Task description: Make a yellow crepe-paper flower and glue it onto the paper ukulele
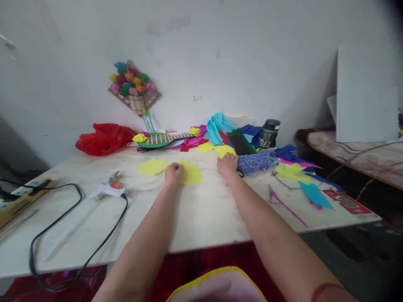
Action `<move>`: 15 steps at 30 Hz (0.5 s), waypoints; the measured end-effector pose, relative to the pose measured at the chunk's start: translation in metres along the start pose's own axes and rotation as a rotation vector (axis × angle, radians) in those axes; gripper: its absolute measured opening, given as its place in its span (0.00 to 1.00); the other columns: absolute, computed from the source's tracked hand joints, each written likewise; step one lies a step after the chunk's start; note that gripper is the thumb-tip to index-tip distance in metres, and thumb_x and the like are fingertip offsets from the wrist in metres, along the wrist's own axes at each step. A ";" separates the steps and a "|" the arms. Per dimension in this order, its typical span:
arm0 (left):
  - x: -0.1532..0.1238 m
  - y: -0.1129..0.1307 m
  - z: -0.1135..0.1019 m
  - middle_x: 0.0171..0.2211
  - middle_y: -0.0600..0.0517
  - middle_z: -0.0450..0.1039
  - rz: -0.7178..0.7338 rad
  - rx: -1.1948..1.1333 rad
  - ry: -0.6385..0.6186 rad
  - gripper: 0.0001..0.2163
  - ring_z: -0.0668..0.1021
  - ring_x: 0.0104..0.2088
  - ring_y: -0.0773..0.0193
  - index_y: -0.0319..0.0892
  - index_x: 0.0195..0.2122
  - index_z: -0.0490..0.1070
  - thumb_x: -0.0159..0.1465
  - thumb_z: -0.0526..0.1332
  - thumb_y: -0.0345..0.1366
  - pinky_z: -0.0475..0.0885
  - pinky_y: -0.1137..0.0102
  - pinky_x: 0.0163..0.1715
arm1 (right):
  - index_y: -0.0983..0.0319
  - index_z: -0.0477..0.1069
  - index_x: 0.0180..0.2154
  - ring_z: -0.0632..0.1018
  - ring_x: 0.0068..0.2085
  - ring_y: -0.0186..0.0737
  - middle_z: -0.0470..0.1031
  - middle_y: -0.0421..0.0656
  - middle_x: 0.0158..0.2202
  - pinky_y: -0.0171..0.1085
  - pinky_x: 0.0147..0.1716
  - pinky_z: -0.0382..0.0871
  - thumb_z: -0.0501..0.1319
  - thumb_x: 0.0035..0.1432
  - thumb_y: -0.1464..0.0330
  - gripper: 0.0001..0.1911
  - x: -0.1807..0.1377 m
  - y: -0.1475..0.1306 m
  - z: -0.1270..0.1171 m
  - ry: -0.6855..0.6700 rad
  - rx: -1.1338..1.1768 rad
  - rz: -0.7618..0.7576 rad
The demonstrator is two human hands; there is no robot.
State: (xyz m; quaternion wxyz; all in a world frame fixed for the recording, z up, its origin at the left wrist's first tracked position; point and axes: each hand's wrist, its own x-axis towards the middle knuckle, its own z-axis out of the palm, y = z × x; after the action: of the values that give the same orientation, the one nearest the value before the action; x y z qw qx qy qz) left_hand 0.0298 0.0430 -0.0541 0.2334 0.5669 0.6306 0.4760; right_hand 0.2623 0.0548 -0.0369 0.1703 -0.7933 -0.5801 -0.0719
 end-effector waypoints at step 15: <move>-0.017 0.023 -0.013 0.32 0.43 0.75 -0.097 0.333 0.129 0.07 0.76 0.38 0.51 0.44 0.34 0.71 0.59 0.54 0.35 0.66 0.64 0.35 | 0.68 0.76 0.41 0.75 0.46 0.45 0.77 0.52 0.43 0.43 0.49 0.66 0.54 0.50 0.70 0.18 0.005 -0.009 -0.001 0.231 1.123 -0.119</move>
State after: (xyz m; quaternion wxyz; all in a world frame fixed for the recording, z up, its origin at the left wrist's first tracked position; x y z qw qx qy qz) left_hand 0.0341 0.0206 -0.0323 0.1179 0.5350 0.7408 0.3886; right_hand 0.2559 0.0614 -0.0330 0.6233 -0.5343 -0.5506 0.1515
